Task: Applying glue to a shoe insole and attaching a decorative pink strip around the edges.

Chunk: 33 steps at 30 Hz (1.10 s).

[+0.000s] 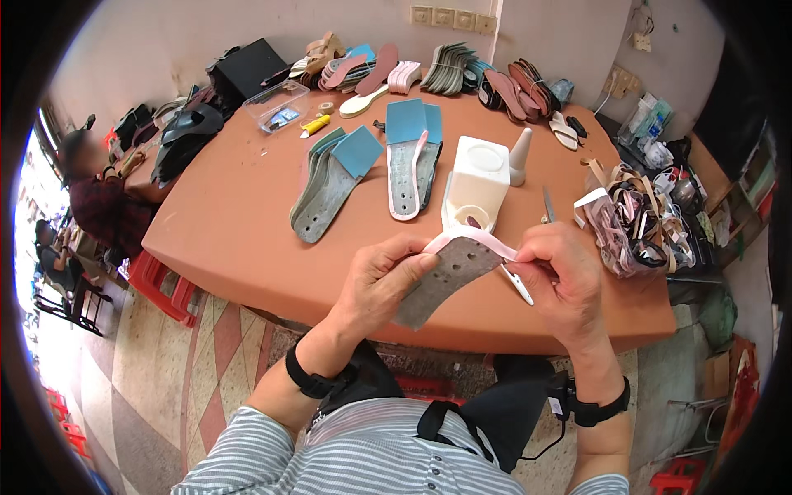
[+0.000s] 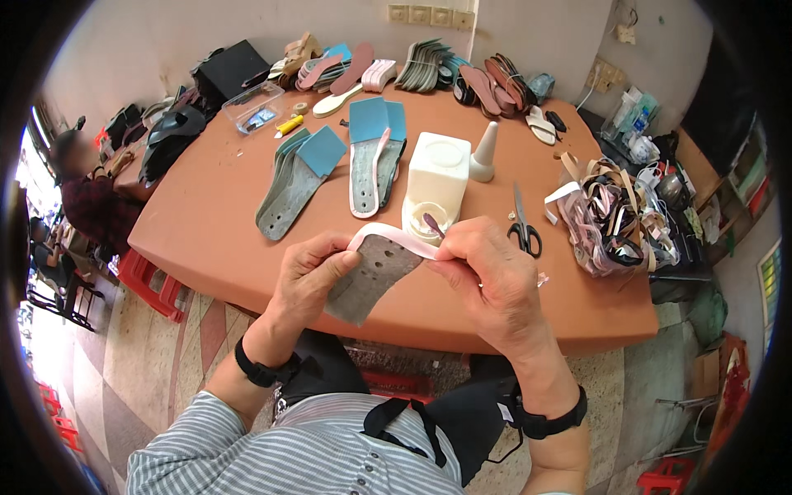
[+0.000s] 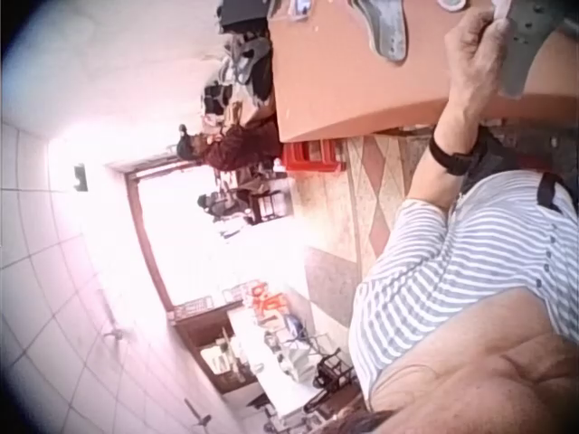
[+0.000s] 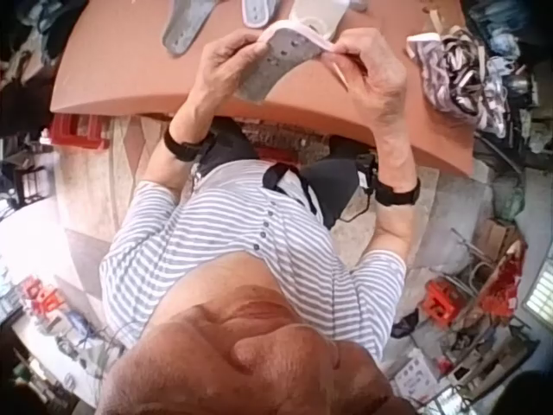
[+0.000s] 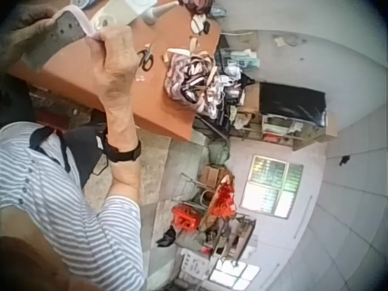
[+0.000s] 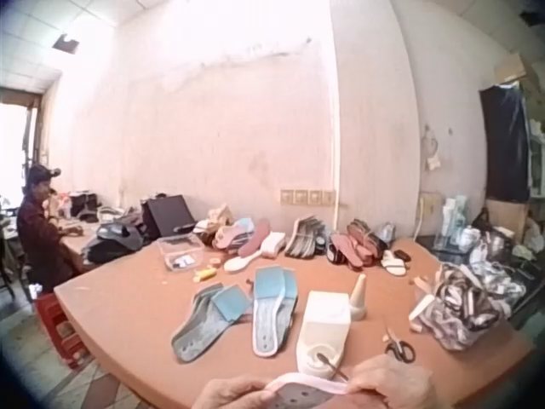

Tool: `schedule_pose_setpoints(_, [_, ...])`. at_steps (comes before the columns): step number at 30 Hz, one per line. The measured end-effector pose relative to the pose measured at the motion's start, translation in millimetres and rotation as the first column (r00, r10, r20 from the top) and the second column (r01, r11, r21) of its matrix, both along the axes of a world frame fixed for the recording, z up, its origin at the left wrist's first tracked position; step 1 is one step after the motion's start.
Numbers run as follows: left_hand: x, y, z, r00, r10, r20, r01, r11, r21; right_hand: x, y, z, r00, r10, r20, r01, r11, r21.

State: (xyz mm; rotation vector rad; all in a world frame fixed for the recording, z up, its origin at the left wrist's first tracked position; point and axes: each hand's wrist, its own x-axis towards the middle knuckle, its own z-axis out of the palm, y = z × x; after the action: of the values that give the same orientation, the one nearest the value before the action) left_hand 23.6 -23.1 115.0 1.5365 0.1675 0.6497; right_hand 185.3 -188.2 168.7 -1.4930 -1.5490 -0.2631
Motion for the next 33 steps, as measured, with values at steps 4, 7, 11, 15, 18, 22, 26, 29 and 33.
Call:
schedule_pose_setpoints(4, [1,3,0,0.999,-0.035,0.007,0.036,0.995,-0.094,1,9,-9,0.999,0.026,-0.033,-0.026,0.999,0.023])
schedule_pose_setpoints(7, [-2,6,-2,0.998,-0.062,0.029,0.066,0.986,-0.155,-2,16,-10,0.998,0.058,-0.004,-0.058,0.997,0.058])
schedule_pose_setpoints(11, [-6,11,-1,0.996,-0.028,0.082,0.042,0.984,-0.173,-9,29,-10,0.998,0.058,0.007,-0.059,0.993,0.101])
schedule_pose_setpoints(15, [-11,15,9,0.992,-0.057,0.117,0.073,0.988,-0.135,-18,42,-8,0.998,0.063,0.033,-0.066,0.989,0.132])
schedule_pose_setpoints(18, [-12,23,27,0.980,-0.110,0.166,0.126,0.988,-0.091,-24,52,-5,0.995,0.055,0.088,-0.068,0.986,0.153])
schedule_pose_setpoints(22, [-11,39,35,0.972,-0.147,0.185,0.168,0.981,-0.100,-35,64,-8,0.993,0.076,0.093,-0.092,0.980,0.177])
schedule_pose_setpoints(26, [-16,42,35,0.961,-0.155,0.228,0.185,0.976,-0.118,-41,70,-15,0.994,0.062,0.092,-0.080,0.974,0.213])
schedule_pose_setpoints(29, [-19,38,34,0.964,-0.131,0.230,0.162,0.979,-0.120,-44,69,-21,0.996,0.050,0.076,-0.065,0.973,0.220])
schedule_pose_setpoints(33, [-16,37,31,0.956,-0.093,0.279,0.121,0.989,-0.088,-48,64,-35,1.000,0.006,-0.007,-0.004,0.984,0.177])
